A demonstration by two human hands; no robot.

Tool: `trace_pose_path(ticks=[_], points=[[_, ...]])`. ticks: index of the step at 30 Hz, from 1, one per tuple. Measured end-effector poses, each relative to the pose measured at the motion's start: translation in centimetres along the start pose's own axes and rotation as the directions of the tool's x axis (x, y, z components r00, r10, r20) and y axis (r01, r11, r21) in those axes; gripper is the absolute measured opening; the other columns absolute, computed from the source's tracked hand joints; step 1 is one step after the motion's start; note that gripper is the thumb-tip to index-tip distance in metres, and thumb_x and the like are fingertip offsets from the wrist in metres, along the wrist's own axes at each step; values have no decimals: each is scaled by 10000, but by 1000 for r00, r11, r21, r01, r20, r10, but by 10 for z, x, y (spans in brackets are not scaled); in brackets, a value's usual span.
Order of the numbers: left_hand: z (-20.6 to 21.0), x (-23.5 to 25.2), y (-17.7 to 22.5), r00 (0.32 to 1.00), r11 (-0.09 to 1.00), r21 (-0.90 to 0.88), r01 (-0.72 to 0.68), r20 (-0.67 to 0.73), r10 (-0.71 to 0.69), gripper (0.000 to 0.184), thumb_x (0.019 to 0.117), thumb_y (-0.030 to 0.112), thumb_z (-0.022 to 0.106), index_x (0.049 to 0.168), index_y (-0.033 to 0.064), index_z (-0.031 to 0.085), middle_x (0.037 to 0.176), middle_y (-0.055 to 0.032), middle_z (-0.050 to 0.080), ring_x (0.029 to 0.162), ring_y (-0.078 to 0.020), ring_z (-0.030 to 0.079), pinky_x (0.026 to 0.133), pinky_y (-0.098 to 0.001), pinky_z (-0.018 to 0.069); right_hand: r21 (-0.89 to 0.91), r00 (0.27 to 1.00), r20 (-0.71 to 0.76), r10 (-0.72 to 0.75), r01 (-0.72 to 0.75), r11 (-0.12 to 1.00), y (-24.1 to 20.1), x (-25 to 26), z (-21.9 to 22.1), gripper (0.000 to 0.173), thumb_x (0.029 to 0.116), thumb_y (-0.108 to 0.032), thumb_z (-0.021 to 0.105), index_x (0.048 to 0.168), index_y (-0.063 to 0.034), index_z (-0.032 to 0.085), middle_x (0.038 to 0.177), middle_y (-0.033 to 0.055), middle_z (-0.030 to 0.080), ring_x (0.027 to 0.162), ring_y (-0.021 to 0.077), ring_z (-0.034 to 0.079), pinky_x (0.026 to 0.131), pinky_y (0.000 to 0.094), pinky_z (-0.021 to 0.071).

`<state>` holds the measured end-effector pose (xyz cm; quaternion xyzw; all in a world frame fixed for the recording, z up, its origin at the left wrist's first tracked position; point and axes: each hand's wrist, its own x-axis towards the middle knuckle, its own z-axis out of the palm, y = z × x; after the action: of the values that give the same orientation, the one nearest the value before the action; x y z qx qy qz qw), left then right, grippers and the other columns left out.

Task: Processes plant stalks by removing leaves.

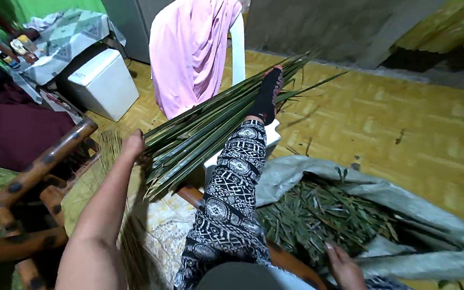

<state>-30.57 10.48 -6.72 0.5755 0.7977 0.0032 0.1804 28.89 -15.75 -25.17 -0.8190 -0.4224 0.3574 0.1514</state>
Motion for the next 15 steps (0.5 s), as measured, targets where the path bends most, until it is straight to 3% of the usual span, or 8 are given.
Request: trace_pose_path(ticks=[3, 5, 7, 9, 11, 13, 15], points=[[-17, -30, 10, 994, 960, -267, -83, 40, 98, 357, 1138, 198, 368, 1346, -47, 523, 1120, -278, 667, 1008, -413, 668, 918, -595, 517, -6, 1000, -17, -23, 23, 1000, 4, 4, 4, 489, 1134, -307, 384, 1421, 52, 552, 1310, 367, 604, 1241, 535, 575, 1060, 702, 388], [-21, -55, 17, 989, 900, -411, -145, -57, 133, 328, 1134, 177, 384, 1297, -60, 541, 1066, -253, 661, 918, -348, 658, 861, -538, 528, -8, 1000, -5, -17, 17, 1000, 2, 4, 5, 478, 1136, -298, 382, 1411, 50, 561, 1297, 373, 609, 1236, 547, 574, 1048, 718, 384], [-18, -81, 22, 974, 787, -578, -215, -179, 135, 293, 1128, 165, 383, 1301, -30, 517, 1006, -157, 645, 793, -197, 613, 737, -387, 529, 1, 1000, 2, -8, 8, 1000, 1, 2, 4, 465, 1135, -291, 386, 1394, 47, 575, 1274, 360, 625, 1212, 537, 590, 1036, 715, 396], [-9, -107, 35, 965, 603, -758, -247, -252, 78, 239, 1123, 158, 364, 1284, 40, 495, 911, -29, 637, 668, -54, 566, 608, -229, 484, 25, 1000, 7, -2, 2, 1000, 0, 0, 2, 469, 1136, -294, 385, 1401, 46, 571, 1287, 347, 625, 1219, 520, 593, 1050, 697, 399], [5, -133, 55, 972, 477, -848, -233, -217, 89, 268, 1113, 149, 354, 1347, 63, 453, 934, -3, 645, 740, -56, 626, 694, -241, 547, 59, 1000, -1, -20, 20, 998, -3, -2, 0, 468, 1134, -294, 391, 1403, 44, 571, 1276, 342, 630, 1201, 509, 603, 1046, 685, 411], [30, -156, 81, 962, 459, -859, -226, -122, 244, 384, 1057, 65, 446, 1433, -16, 438, 1027, -50, 695, 902, -101, 682, 865, -307, 572, 144, 998, 13, -55, 52, 988, -15, -8, -4, 460, 1131, -276, 402, 1390, 66, 568, 1275, 345, 625, 1184, 493, 612, 1040, 661, 427], [55, -181, 121, 912, 459, -867, -197, 9, 409, 300, 1021, 31, 545, 1310, -48, 562, 1070, -56, 737, 974, -102, 704, 915, -306, 577, 276, 994, 49, -97, 80, 958, -39, -18, -13, 457, 1121, -272, 428, 1390, 74, 559, 1237, 322, 638, 1081, 419, 650, 973, 588, 498]])
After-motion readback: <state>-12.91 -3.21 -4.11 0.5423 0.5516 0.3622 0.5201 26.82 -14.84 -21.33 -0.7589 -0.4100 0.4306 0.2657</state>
